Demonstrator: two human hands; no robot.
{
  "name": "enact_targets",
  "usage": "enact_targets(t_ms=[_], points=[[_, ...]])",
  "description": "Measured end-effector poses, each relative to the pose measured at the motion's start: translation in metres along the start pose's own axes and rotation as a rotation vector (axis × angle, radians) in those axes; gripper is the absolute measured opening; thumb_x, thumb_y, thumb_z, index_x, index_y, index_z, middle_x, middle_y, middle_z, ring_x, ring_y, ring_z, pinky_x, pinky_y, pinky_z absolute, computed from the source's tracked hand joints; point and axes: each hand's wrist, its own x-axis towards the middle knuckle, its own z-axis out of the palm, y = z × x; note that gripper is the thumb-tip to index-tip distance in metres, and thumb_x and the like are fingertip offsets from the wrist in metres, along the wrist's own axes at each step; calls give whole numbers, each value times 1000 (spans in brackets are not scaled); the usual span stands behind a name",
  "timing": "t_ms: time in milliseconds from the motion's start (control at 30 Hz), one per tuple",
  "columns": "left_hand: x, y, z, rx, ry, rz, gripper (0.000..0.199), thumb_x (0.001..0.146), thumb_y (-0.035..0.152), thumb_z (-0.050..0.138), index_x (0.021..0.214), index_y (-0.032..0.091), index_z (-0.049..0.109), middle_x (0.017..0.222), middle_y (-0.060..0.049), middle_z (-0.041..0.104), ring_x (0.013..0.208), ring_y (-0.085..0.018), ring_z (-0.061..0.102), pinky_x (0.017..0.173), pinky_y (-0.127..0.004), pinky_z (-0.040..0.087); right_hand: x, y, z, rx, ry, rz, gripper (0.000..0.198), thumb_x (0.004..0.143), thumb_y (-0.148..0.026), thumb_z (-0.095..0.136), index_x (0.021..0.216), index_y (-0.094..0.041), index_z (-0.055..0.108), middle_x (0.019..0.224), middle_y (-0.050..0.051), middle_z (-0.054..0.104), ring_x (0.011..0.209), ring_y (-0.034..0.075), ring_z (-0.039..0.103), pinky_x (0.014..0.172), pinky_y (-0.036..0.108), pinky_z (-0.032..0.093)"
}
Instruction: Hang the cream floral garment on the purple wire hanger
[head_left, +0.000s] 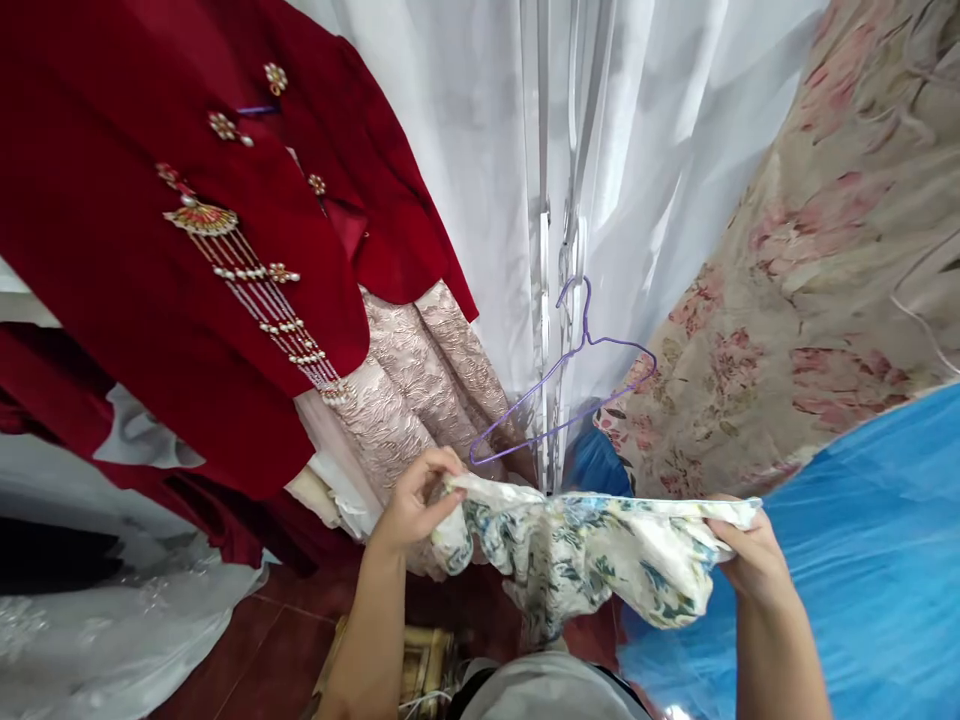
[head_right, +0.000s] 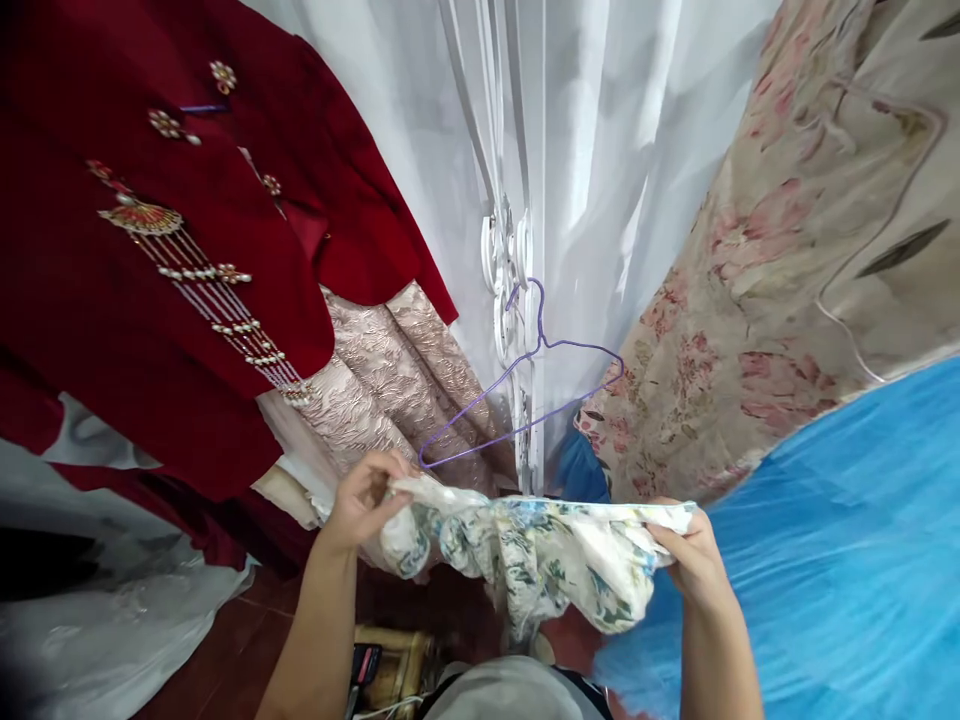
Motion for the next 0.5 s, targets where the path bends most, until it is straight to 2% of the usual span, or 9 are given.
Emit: enact_targets(t_ms=[67,133,167,233,267,333,400,500], points=[[21,-3,-3,17,158,115,19,84,14,71,98,20,61,88,-2,60,74,-13,60,63,-22,49,5,1,9,3,16,-10,34,54,-41,93,61,-18,69,50,2,59,42,14,49,39,24,37],[39,-10,-2,49,270,98,22,83,17,73,103,20,64,101,-5,64,70,-10,57,61,-20,47,8,4,17,24,61,-13,35,52,-42,94,65,-19,71,54,3,64,44,16,53,41,26,40],[46,-15,0,54,266,33,27,83,21,73,109,20,65,109,-7,65,72,-11,58,62,-21,47,9,7,20,38,92,-11,36,51,-43,94,68,-19,73,57,4,66,46,18,55,43,27,43],[55,-27,6,15,142,-143,36,86,32,72,120,19,66,116,-12,68,80,-15,63,68,-24,50,10,14,24,65,149,-5,38,51,-45,94,73,-20,75,62,6,71,49,20,60,46,30,47],[57,-34,9,-26,63,-216,38,88,39,70,119,17,67,112,-13,70,84,-17,65,71,-26,51,10,18,25,74,170,-3,38,51,-46,94,73,-20,75,63,6,71,49,21,61,47,31,48],[59,-47,17,-134,-32,-302,43,86,52,69,104,13,72,95,-12,73,83,-20,66,70,-26,50,11,26,24,71,196,0,37,54,-47,93,73,-20,75,65,7,72,50,22,62,48,32,49],[61,-56,25,-269,-36,-371,47,79,57,75,93,13,72,83,-8,71,71,-17,63,61,-23,46,12,33,21,34,216,-12,36,58,-47,91,75,-19,75,67,7,73,53,22,63,50,32,50],[68,-56,33,-469,-48,-511,55,69,56,83,102,15,68,80,-3,69,65,-14,60,59,-21,44,22,36,17,-59,257,-74,34,62,-45,89,79,-18,76,71,5,73,60,21,64,55,30,50]])
